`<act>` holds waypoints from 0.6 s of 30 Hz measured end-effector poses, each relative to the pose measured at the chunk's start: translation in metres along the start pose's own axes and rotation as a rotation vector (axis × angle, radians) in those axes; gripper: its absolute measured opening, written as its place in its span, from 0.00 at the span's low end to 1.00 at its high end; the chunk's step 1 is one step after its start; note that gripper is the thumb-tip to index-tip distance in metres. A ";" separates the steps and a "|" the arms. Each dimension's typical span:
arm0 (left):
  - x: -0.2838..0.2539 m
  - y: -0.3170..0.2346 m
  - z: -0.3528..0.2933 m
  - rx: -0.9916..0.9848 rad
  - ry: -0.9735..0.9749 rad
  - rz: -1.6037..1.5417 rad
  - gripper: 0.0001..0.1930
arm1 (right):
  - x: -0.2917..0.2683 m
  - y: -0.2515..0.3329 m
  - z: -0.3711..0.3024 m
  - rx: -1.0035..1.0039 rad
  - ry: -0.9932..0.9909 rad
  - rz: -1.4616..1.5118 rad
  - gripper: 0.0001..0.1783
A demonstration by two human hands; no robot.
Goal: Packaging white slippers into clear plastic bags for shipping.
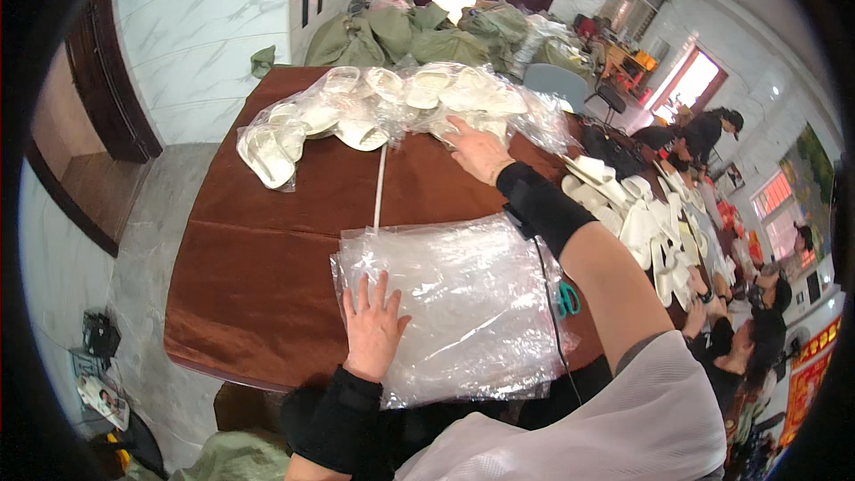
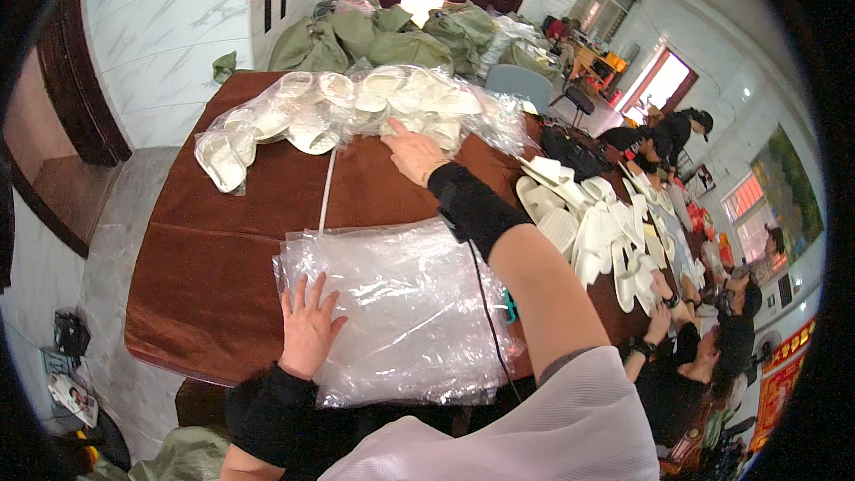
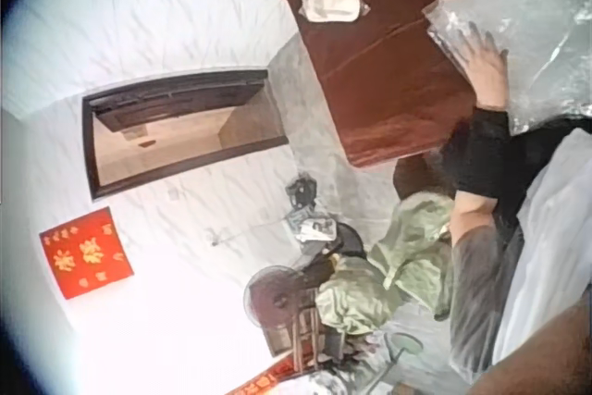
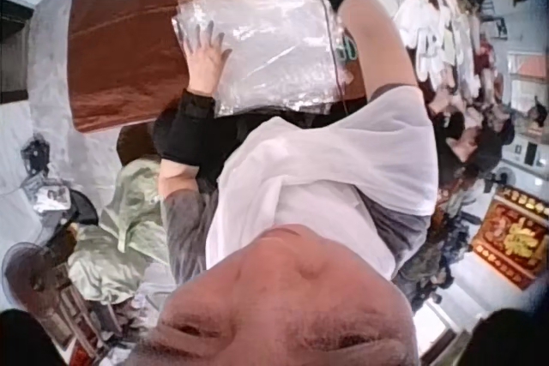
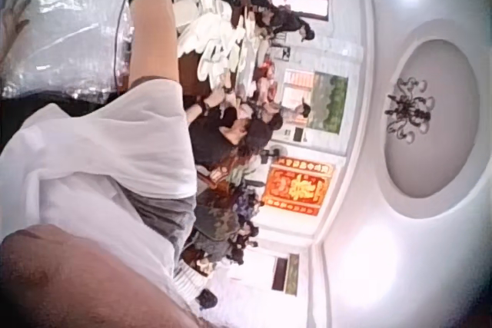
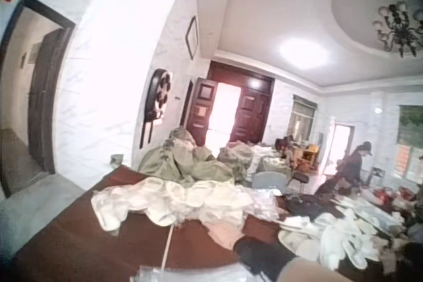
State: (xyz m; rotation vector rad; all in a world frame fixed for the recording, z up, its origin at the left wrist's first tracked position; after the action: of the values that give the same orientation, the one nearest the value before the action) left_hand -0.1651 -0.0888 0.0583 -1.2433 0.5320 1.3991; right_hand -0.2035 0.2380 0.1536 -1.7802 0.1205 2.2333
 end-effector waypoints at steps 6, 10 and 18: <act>-0.009 -0.011 0.017 0.059 -0.024 -0.015 0.20 | 0.059 -0.039 0.043 0.036 -0.012 -0.365 0.26; -0.011 -0.006 0.006 0.099 -0.032 -0.076 0.21 | 0.054 -0.037 0.037 -0.017 -0.091 -0.166 0.14; 0.040 -0.010 -0.015 0.116 0.114 -0.027 0.33 | -0.062 -0.033 -0.010 0.057 -0.338 0.161 0.17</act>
State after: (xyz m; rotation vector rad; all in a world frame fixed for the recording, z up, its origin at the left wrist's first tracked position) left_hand -0.1426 -0.0815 0.0216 -1.2369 0.6631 1.2627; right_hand -0.1725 0.2568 0.2151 -1.3831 0.2616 2.5807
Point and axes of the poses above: each hand's wrist, its own z-axis towards the middle knuckle, its own x-axis out of the palm, y = z × x, the point moved 10 cm from there along z, towards the middle knuckle, and after that the axes turned 2 degrees about -z, right-handed, at the moved point
